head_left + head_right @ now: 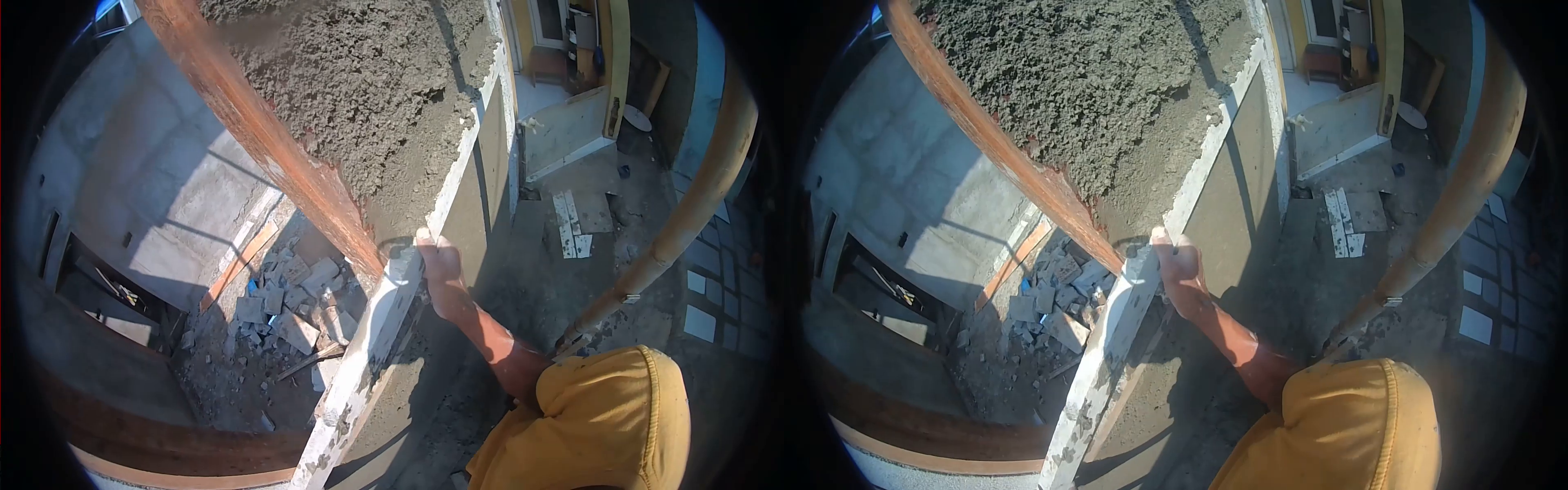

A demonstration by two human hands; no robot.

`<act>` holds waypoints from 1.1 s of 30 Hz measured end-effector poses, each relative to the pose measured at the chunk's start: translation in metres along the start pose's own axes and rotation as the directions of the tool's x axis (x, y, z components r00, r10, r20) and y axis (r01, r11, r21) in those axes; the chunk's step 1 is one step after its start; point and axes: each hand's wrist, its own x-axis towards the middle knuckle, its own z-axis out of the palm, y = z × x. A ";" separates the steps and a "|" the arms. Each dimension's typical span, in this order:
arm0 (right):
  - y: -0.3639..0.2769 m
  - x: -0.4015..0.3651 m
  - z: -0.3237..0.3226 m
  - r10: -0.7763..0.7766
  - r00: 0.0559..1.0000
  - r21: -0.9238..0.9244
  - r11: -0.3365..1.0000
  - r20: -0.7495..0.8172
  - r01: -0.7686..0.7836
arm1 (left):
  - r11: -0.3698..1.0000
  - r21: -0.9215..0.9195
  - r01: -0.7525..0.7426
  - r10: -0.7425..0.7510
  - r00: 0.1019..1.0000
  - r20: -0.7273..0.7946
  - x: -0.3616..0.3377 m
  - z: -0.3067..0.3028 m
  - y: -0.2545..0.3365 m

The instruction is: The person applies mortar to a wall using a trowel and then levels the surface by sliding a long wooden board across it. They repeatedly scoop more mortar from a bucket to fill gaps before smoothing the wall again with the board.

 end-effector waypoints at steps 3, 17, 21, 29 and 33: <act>-0.093 0.055 0.007 -0.026 0.999 0.136 0.990 -0.033 0.030 | 1.000 0.001 -0.015 0.015 1.000 0.000 0.013 0.002 0.010; 0.003 0.030 -0.016 0.108 0.991 0.247 0.965 -0.075 -0.086 | 0.991 0.000 -0.135 0.135 0.991 -0.022 0.022 -0.003 0.006; 0.007 0.030 -0.016 0.058 0.998 0.338 0.939 0.003 -0.055 | 0.985 0.021 -0.170 0.171 0.984 -0.046 0.023 -0.001 0.007; -0.155 0.114 0.000 -0.173 0.983 0.246 0.957 0.068 0.152 | 0.979 0.048 -0.198 0.201 0.978 -0.057 0.048 -0.006 0.010; -0.137 0.091 0.000 -0.171 0.979 0.283 0.950 0.114 0.133 | 0.968 0.088 -0.236 0.243 0.967 -0.081 0.049 -0.018 0.002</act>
